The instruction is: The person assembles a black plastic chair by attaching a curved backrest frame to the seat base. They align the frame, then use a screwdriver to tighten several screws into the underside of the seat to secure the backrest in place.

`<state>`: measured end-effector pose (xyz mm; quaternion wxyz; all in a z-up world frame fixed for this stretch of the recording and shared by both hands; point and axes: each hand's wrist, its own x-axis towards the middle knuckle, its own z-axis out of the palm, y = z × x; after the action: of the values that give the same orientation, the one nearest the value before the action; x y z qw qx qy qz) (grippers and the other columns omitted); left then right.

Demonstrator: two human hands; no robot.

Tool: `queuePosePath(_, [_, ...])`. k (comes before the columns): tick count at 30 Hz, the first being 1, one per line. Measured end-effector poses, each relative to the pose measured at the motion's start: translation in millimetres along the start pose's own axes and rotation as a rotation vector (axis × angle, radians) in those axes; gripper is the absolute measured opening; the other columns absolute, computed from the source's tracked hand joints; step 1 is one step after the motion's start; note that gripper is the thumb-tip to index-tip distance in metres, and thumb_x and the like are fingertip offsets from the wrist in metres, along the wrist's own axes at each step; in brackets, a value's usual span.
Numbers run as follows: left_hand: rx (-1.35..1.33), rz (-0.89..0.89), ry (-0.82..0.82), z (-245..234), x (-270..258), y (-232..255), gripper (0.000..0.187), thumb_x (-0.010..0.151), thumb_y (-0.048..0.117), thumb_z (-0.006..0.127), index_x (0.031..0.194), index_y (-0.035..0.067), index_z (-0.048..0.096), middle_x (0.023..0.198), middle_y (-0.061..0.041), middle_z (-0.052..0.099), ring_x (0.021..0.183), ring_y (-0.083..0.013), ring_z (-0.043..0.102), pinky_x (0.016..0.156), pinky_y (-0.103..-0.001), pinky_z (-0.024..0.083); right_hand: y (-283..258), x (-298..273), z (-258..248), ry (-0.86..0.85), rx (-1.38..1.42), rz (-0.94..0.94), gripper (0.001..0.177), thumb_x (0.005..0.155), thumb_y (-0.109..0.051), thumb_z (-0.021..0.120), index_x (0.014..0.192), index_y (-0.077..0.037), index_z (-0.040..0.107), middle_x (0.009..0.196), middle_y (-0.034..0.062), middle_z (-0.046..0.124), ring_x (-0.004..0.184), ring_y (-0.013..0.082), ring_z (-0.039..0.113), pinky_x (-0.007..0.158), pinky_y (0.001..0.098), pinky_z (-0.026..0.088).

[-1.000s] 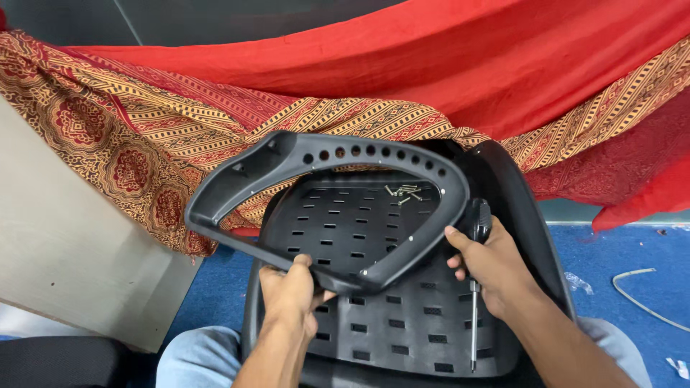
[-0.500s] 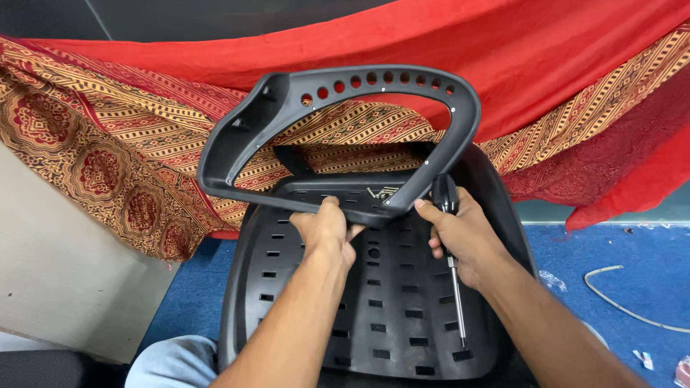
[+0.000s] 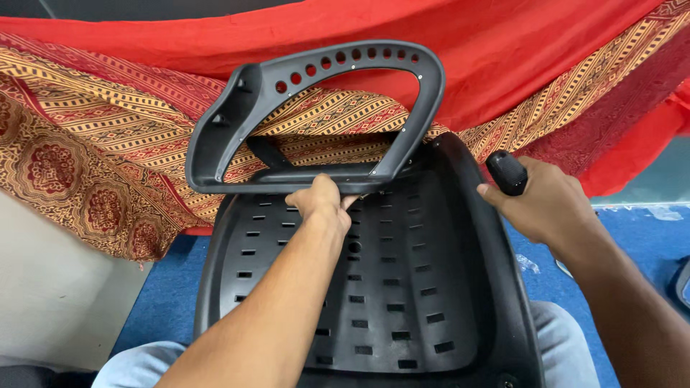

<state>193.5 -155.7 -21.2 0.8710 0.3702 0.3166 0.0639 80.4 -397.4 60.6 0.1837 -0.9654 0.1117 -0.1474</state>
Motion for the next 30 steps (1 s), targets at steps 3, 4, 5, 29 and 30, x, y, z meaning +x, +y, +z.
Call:
queuePosePath(3, [0.031, -0.01, 0.006, -4, 6, -6, 0.078, 0.09, -0.004, 0.049, 0.151, 0.008, 0.001, 0.14, -0.027, 0.046, 0.103, -0.0398, 0.072, 0.075, -0.055, 0.061, 13, 3, 8, -0.172, 0.045, 0.184, 0.043, 0.082, -0.038, 0.084, 0.11, -0.007, 0.072, 0.074, 0.0118, 0.064, 0.06, 0.025, 0.066, 0.057, 0.0382, 0.048])
queuePosePath(4, [0.053, -0.001, 0.008, -5, 7, -8, 0.077, 0.089, -0.005, 0.049, 0.15, 0.007, 0.004, 0.14, -0.026, 0.046, 0.104, -0.0397, 0.072, 0.075, -0.055, 0.061, 14, 1, 11, -0.205, 0.112, 0.19, 0.042, 0.083, -0.037, 0.083, 0.11, -0.007, 0.072, 0.073, 0.0115, 0.064, 0.059, 0.0241, 0.063, 0.055, 0.0389, 0.048])
queuePosePath(5, [0.074, 0.008, 0.01, -5, 7, -10, 0.075, 0.089, -0.006, 0.049, 0.15, 0.007, 0.007, 0.14, -0.026, 0.046, 0.104, -0.0397, 0.072, 0.075, -0.055, 0.061, 16, -3, 16, -0.239, 0.178, 0.195, 0.041, 0.083, -0.037, 0.082, 0.11, -0.008, 0.071, 0.071, 0.0112, 0.063, 0.058, 0.0231, 0.061, 0.053, 0.0396, 0.049])
queuePosePath(29, [0.08, -0.068, 0.045, 10, 22, -24, 0.091, 0.087, -0.006, 0.048, 0.158, 0.011, -0.006, 0.151, -0.022, 0.038, 0.112, -0.0404, 0.068, 0.078, -0.059, 0.06, 16, -79, -2, -0.221, 0.477, 0.431, 0.075, 0.087, -0.025, 0.075, 0.156, -0.023, 0.045, 0.066, 0.0094, 0.057, 0.044, 0.0196, 0.047, 0.039, 0.037, 0.041])
queuePosePath(30, [0.086, -0.077, 0.051, 11, 23, -26, 0.092, 0.087, -0.006, 0.048, 0.158, 0.011, -0.008, 0.151, -0.021, 0.037, 0.112, -0.0404, 0.068, 0.079, -0.058, 0.06, 17, -87, -1, -0.195, 0.511, 0.448, 0.069, 0.084, -0.026, 0.074, 0.149, -0.022, 0.051, 0.065, 0.0073, 0.056, 0.041, 0.0189, 0.045, 0.038, 0.0373, 0.039])
